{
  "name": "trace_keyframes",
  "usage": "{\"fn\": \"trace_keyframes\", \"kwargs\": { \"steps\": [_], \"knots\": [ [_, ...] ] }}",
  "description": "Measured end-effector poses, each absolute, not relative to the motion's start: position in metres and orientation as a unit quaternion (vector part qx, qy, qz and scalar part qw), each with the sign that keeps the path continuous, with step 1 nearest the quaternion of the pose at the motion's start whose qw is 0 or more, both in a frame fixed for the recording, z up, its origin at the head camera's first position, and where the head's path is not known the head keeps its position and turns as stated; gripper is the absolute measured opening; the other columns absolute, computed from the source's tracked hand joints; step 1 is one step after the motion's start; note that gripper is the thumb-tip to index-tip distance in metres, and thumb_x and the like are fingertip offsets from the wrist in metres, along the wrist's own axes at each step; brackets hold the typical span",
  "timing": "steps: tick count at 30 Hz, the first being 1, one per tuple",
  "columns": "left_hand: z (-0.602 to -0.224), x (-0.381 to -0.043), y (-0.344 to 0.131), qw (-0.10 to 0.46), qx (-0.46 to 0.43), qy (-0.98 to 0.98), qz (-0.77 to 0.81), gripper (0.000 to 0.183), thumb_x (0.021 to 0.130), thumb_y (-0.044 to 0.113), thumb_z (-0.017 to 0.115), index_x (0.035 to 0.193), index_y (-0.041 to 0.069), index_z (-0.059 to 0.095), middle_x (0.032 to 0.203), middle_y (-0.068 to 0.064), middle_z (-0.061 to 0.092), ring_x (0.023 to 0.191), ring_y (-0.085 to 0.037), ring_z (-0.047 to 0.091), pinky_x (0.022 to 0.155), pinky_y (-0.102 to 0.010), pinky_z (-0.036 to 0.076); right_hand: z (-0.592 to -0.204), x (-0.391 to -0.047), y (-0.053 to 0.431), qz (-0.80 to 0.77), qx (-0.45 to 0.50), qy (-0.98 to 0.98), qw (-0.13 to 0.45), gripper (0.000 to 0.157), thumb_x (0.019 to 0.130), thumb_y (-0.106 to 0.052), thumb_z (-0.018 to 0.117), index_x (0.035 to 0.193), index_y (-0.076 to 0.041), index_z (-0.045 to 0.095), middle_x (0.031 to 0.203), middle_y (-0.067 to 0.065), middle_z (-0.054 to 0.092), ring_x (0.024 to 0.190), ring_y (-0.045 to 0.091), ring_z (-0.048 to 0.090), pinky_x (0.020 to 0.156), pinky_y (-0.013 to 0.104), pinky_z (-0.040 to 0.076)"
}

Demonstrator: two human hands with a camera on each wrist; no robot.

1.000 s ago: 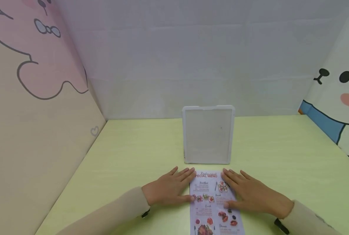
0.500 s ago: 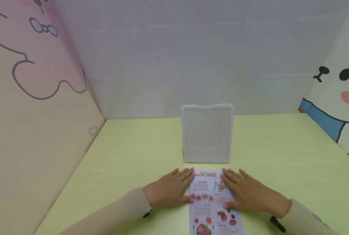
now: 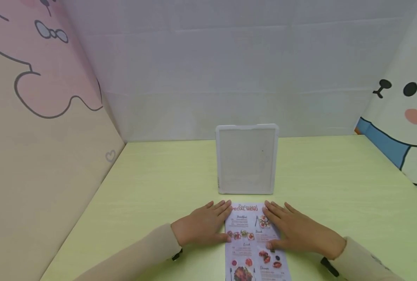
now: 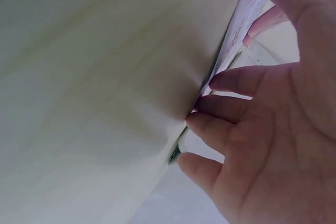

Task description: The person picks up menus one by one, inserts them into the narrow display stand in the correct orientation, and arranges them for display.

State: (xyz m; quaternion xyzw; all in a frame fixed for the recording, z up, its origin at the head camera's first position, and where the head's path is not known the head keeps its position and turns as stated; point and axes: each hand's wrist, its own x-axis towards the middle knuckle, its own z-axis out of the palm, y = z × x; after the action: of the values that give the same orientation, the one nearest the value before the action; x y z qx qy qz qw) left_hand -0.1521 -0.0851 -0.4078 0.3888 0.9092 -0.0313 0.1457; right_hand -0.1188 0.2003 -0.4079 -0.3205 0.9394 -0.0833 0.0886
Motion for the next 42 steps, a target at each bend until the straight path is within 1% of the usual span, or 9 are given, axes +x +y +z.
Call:
{"fn": "trace_keyframes", "kwargs": {
  "steps": [5,12,19,25,31,34,36,39,42],
  "knots": [
    [-0.408,-0.151,-0.084,0.149,0.382,0.912,-0.014,0.082,0.094,0.060,0.045,0.153,0.010,0.021,0.162,-0.003,0.013,0.149,-0.019,0.014,0.119,-0.035,0.021,-0.408,-0.119,0.200,-0.090,-0.316,0.940,0.093,0.095,0.084,-0.067,0.055,0.145,0.003,0.035,0.153,0.021,0.032,0.139,0.038,0.034,0.110,0.057,0.030],
    [-0.408,-0.152,-0.083,0.150,0.374,0.915,0.016,0.081,0.093,0.056,0.051,0.152,0.007,0.024,0.161,-0.005,0.018,0.148,-0.019,0.018,0.118,-0.035,0.024,-0.408,-0.120,0.200,-0.107,-0.310,0.940,0.092,0.097,0.084,-0.064,0.056,0.147,0.005,0.030,0.152,0.023,0.032,0.139,0.038,0.035,0.110,0.055,0.029],
    [-0.408,-0.152,-0.079,0.141,0.352,0.923,0.074,0.082,0.090,0.047,0.061,0.151,0.004,0.027,0.157,-0.009,0.027,0.146,-0.022,0.026,0.117,-0.038,0.025,-0.405,-0.124,0.202,-0.163,-0.313,0.931,0.094,0.087,0.086,-0.047,0.064,0.148,0.002,0.028,0.150,0.022,0.037,0.133,0.041,0.041,0.107,0.055,0.034],
    [-0.412,-0.156,-0.078,0.114,0.353,0.921,0.116,0.082,0.087,0.038,0.070,0.150,0.006,0.029,0.149,-0.006,0.042,0.137,-0.022,0.042,0.113,-0.036,0.034,-0.406,-0.129,0.199,-0.210,-0.302,0.925,0.091,0.086,0.082,-0.029,0.074,0.147,0.003,0.030,0.143,0.024,0.045,0.127,0.041,0.048,0.102,0.054,0.041],
    [-0.411,-0.158,-0.076,0.114,0.357,0.918,0.132,0.086,0.085,0.034,0.073,0.151,0.005,0.026,0.150,-0.009,0.038,0.137,-0.022,0.038,0.113,-0.033,0.034,-0.408,-0.132,0.198,-0.216,-0.325,0.918,0.061,0.082,0.080,-0.023,0.076,0.145,0.005,0.035,0.137,0.021,0.051,0.120,0.037,0.052,0.098,0.051,0.044],
    [-0.413,-0.160,-0.074,0.121,0.347,0.917,0.152,0.087,0.084,0.031,0.075,0.151,0.005,0.026,0.145,-0.010,0.041,0.130,-0.020,0.042,0.109,-0.031,0.038,-0.409,-0.134,0.198,-0.222,-0.339,0.914,0.035,0.078,0.079,-0.018,0.077,0.142,0.007,0.038,0.133,0.020,0.053,0.117,0.036,0.053,0.096,0.049,0.046],
    [-0.414,-0.162,-0.072,0.126,0.338,0.916,0.174,0.087,0.082,0.027,0.077,0.151,0.005,0.027,0.138,-0.009,0.045,0.122,-0.017,0.046,0.105,-0.030,0.042,-0.410,-0.135,0.197,-0.234,-0.338,0.911,0.027,0.077,0.078,-0.015,0.078,0.140,0.009,0.040,0.130,0.020,0.053,0.114,0.035,0.054,0.095,0.047,0.047],
    [-0.417,-0.164,-0.071,0.140,0.322,0.911,0.216,0.085,0.079,0.020,0.080,0.148,0.006,0.032,0.125,-0.005,0.048,0.110,-0.011,0.047,0.100,-0.027,0.044,-0.410,-0.135,0.196,-0.257,-0.313,0.914,0.031,0.078,0.077,-0.012,0.078,0.139,0.012,0.038,0.127,0.021,0.052,0.111,0.033,0.056,0.092,0.044,0.050],
    [-0.420,-0.167,-0.071,0.166,0.303,0.897,0.276,0.078,0.078,0.012,0.080,0.142,0.006,0.037,0.119,0.000,0.047,0.104,-0.007,0.047,0.097,-0.024,0.045,-0.412,-0.135,0.193,-0.291,-0.268,0.917,0.049,0.081,0.076,-0.009,0.079,0.140,0.016,0.034,0.126,0.025,0.049,0.107,0.033,0.058,0.088,0.040,0.053]
  ]
}}
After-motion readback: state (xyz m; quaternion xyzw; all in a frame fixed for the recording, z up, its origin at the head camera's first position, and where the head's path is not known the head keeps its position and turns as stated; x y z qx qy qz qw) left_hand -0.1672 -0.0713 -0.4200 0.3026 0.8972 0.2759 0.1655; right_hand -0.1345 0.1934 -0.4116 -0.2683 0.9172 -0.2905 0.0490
